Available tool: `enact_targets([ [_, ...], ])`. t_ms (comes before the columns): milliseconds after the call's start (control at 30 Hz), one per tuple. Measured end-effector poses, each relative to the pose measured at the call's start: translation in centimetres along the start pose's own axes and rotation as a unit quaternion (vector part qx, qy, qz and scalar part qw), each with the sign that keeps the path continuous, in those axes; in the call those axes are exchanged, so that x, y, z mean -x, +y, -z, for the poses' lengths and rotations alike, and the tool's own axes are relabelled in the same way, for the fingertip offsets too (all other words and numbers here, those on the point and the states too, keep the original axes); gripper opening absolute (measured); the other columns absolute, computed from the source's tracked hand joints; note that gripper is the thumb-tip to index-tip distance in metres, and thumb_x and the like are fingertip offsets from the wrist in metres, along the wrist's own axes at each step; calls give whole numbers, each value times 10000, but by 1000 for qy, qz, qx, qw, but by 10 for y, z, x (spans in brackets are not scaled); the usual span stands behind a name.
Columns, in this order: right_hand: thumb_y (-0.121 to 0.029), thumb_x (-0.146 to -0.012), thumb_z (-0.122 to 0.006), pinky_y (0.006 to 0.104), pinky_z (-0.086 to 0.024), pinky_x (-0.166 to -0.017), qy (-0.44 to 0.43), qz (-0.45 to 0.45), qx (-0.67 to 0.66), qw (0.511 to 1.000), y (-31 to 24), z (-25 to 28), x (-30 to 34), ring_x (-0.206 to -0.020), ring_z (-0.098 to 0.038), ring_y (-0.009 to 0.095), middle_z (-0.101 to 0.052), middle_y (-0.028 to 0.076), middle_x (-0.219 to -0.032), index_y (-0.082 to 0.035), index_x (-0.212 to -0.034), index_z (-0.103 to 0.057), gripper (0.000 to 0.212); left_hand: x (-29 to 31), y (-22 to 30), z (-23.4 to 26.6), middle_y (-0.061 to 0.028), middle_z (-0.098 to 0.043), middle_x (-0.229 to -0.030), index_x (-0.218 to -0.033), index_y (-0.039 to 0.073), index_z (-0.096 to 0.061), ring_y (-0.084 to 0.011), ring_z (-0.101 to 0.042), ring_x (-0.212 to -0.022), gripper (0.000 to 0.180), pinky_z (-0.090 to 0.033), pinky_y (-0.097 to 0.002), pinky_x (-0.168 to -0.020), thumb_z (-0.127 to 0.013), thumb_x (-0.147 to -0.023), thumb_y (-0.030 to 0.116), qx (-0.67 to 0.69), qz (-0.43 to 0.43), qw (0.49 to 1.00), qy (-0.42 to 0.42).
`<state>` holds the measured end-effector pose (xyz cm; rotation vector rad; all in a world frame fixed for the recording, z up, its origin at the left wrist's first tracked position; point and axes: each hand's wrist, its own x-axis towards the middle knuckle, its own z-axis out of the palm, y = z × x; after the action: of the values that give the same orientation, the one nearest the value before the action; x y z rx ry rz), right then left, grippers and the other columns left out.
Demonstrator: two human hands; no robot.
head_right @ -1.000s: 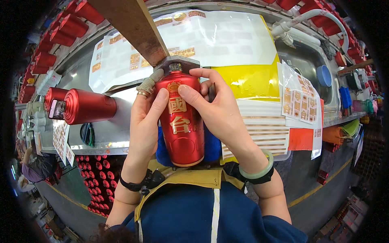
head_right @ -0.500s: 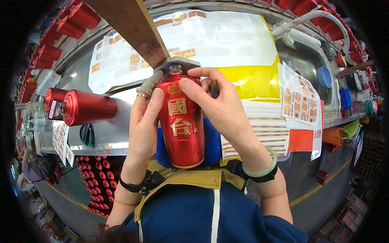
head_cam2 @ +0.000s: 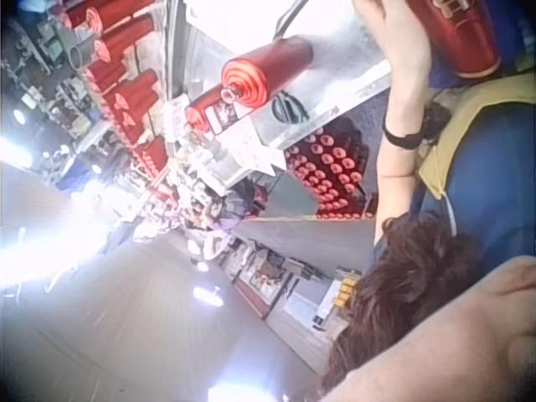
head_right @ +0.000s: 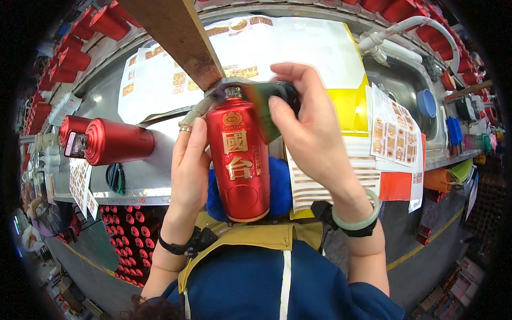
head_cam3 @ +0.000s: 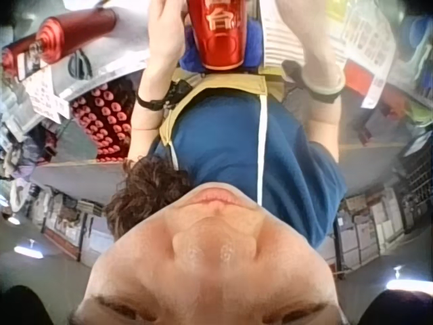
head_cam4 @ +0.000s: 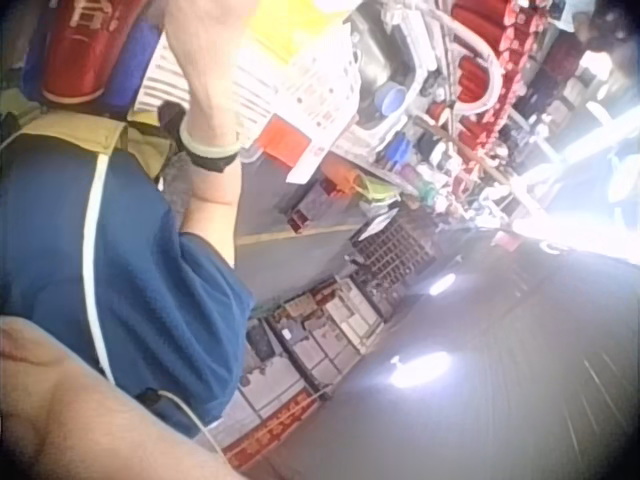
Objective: Applying decorative labels and seals to red metal containers on an assembly line using a scraper tool.
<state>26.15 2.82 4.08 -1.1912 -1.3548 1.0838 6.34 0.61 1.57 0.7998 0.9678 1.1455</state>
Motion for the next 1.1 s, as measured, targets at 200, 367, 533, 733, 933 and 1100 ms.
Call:
enact_targets([
  [200, 83, -825, -666, 346, -543, -809, -130, 285, 282, 907, -39, -11, -18, -888, -661, 231, -739, 59, -940, -28, -1038, -740, 251, 9, 5, 1, -120, -570, -1404, -1521, -5, -411, -156, -578, -1251, 504, -477, -330, -1064, -386, -1146, 331, -14, 16, 1000, -7],
  [367, 58, -755, -670, 384, -531, -760, -57, 369, 474, 797, -46, -8, -37, -840, -610, 291, -731, 71, -945, -46, -1031, -752, 307, 13, 7, 1, -109, -579, -1389, -1534, -2, -393, -152, -581, -1247, 500, -476, -338, -1066, -364, -1151, 318, -26, 13, 999, -19],
  [533, 70, -822, -682, 387, -522, -765, -112, 284, 317, 898, -34, -10, -24, -853, -619, 289, -719, 98, -924, -60, -1045, -747, 266, 13, 3, 2, -121, -557, -1419, -1538, -17, -378, -160, -550, -1285, 513, -438, -331, -1100, -417, -1140, 305, -24, 25, 999, -32],
  [733, -36, -962, -598, 336, -519, -771, 19, 167, 186, 968, -10, 9, -21, -867, -657, 224, -704, 101, -890, -45, -1108, -725, 194, 9, -1, -2, -141, -547, -1435, -1547, -39, -342, -166, -551, -1283, 553, -446, -337, -1096, -509, -1110, 255, -25, 22, 999, -18],
  [933, -329, -927, -798, 203, -419, -694, -34, -146, -17, 988, -1, -11, 17, -785, -476, 53, -563, -5, -871, 26, -1381, -525, 638, 4, -7, -6, -141, -587, -1378, -1554, -21, -336, -176, -604, -1226, 597, -505, -335, -1030, -609, -1064, 182, -62, 3, 998, -15],
  [1100, -292, -886, -844, 199, -383, -670, -13, -202, -91, 975, 12, -22, 27, -761, -382, 51, -374, -59, -837, 14, -1408, -508, 692, 4, -8, -6, -164, -541, -1431, -1568, -3, -337, -200, -568, -1288, 604, -475, -351, -1079, -611, -1061, 177, -33, -22, 999, -28],
])
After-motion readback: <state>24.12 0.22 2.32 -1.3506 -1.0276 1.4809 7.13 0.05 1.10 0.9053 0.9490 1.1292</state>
